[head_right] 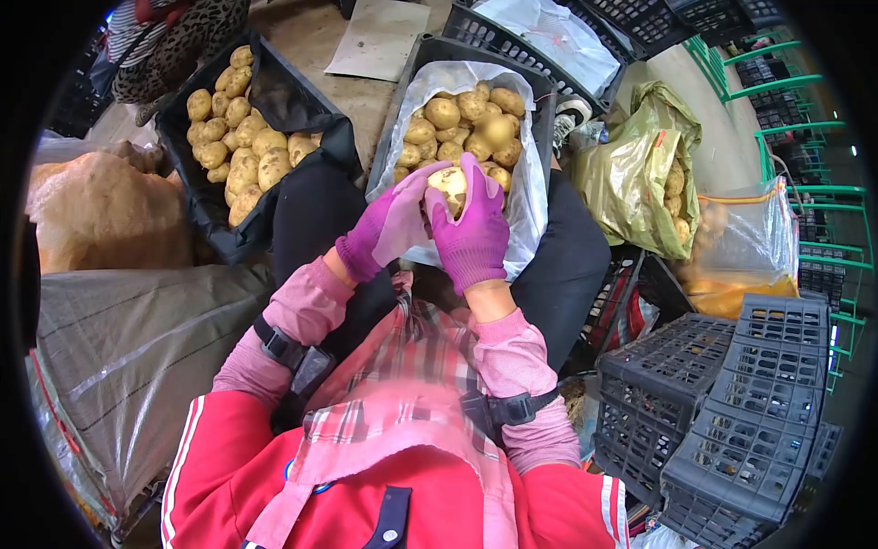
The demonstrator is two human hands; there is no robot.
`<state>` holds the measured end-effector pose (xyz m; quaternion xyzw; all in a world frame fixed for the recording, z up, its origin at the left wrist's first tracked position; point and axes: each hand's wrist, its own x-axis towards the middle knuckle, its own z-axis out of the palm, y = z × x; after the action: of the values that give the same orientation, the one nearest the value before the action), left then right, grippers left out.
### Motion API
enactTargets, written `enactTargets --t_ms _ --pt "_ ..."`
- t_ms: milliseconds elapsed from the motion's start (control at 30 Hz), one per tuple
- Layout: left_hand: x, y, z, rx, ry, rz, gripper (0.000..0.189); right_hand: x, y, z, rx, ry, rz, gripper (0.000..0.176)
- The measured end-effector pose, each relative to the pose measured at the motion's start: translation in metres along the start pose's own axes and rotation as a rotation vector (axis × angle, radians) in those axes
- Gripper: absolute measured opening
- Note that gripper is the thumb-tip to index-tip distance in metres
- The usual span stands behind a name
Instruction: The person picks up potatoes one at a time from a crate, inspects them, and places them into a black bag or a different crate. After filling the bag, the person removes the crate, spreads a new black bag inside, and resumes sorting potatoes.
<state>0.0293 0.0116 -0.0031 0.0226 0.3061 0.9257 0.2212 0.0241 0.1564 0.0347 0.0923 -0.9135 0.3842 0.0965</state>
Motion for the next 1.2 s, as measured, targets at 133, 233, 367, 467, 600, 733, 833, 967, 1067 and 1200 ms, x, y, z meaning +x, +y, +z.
enactTargets --t_ms 133,233,367,467,600,733,833,967,1067,1200 --pt "-0.002 0.012 0.011 0.082 0.003 0.009 0.052 0.009 0.003 -0.006 0.118 0.13 -0.055 0.035" --pt "-0.004 0.015 0.018 0.058 -0.017 0.079 0.054 0.009 0.01 -0.021 0.451 0.077 0.081 0.036" --pt "-0.002 0.01 0.018 0.27 -0.03 0.148 0.052 0.0 0.012 -0.019 0.221 0.048 -0.015 0.043" --pt "-0.001 0.012 0.018 0.874 -0.091 0.389 0.048 0.002 0.008 -0.018 0.395 0.024 0.313 0.04" --pt "-0.01 0.014 0.022 0.626 -0.051 0.201 0.049 0.011 -0.013 -0.04 0.746 -0.054 0.63 0.037" --pt "0.009 -0.002 0.0 0.518 -0.03 0.242 0.051 -0.002 -0.005 -0.033 0.708 -0.087 0.322 0.044" --pt "0.01 -0.017 0.004 0.048 0.038 -0.053 0.053 -0.02 0.002 -0.015 0.419 0.016 0.027 0.043" --pt "0.004 -0.006 0.001 0.024 -0.031 -0.166 0.053 -0.025 -0.003 -0.015 0.305 0.088 -0.118 0.029" --pt "-0.001 0.01 0.015 -0.163 0.008 -0.304 0.057 -0.014 -0.017 -0.031 0.235 0.021 -0.079 0.025" --pt "0.002 0.017 0.008 -0.325 -0.022 -0.254 0.058 0.003 -0.019 -0.029 0.29 0.03 -0.286 0.027"
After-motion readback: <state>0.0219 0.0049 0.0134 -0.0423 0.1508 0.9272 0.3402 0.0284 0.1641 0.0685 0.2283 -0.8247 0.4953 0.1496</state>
